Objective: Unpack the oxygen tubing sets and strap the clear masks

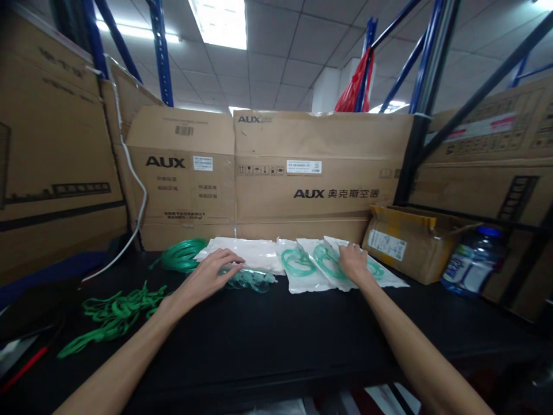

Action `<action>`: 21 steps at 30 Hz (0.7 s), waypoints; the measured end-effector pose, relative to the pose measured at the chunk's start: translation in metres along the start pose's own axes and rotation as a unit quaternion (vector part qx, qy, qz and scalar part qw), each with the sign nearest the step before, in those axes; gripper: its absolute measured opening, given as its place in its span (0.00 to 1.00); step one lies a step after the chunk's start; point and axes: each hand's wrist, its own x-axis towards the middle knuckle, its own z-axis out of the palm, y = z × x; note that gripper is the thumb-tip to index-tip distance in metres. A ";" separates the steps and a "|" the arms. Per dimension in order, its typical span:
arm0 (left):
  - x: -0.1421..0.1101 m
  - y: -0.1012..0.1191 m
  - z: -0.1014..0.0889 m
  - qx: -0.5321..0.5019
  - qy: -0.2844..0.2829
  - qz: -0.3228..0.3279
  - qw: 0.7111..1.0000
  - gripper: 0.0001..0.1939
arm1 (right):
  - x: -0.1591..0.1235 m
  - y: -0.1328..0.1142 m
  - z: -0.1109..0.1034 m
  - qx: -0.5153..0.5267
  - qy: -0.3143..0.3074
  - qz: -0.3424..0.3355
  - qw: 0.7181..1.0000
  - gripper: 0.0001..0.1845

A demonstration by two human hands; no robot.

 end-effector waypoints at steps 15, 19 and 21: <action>0.027 0.073 0.017 -0.452 -0.025 -0.201 0.869 0.27 | -0.011 -0.014 -0.156 0.164 0.167 -0.129 0.964 0.06; 0.039 0.095 0.017 -0.702 -0.019 -0.220 0.678 0.34 | -0.066 -0.086 -0.142 0.278 0.241 -0.297 0.881 0.06; 0.042 0.092 0.016 -0.744 0.021 -0.209 0.635 0.31 | -0.091 -0.117 -0.127 0.290 0.190 -0.357 0.867 0.10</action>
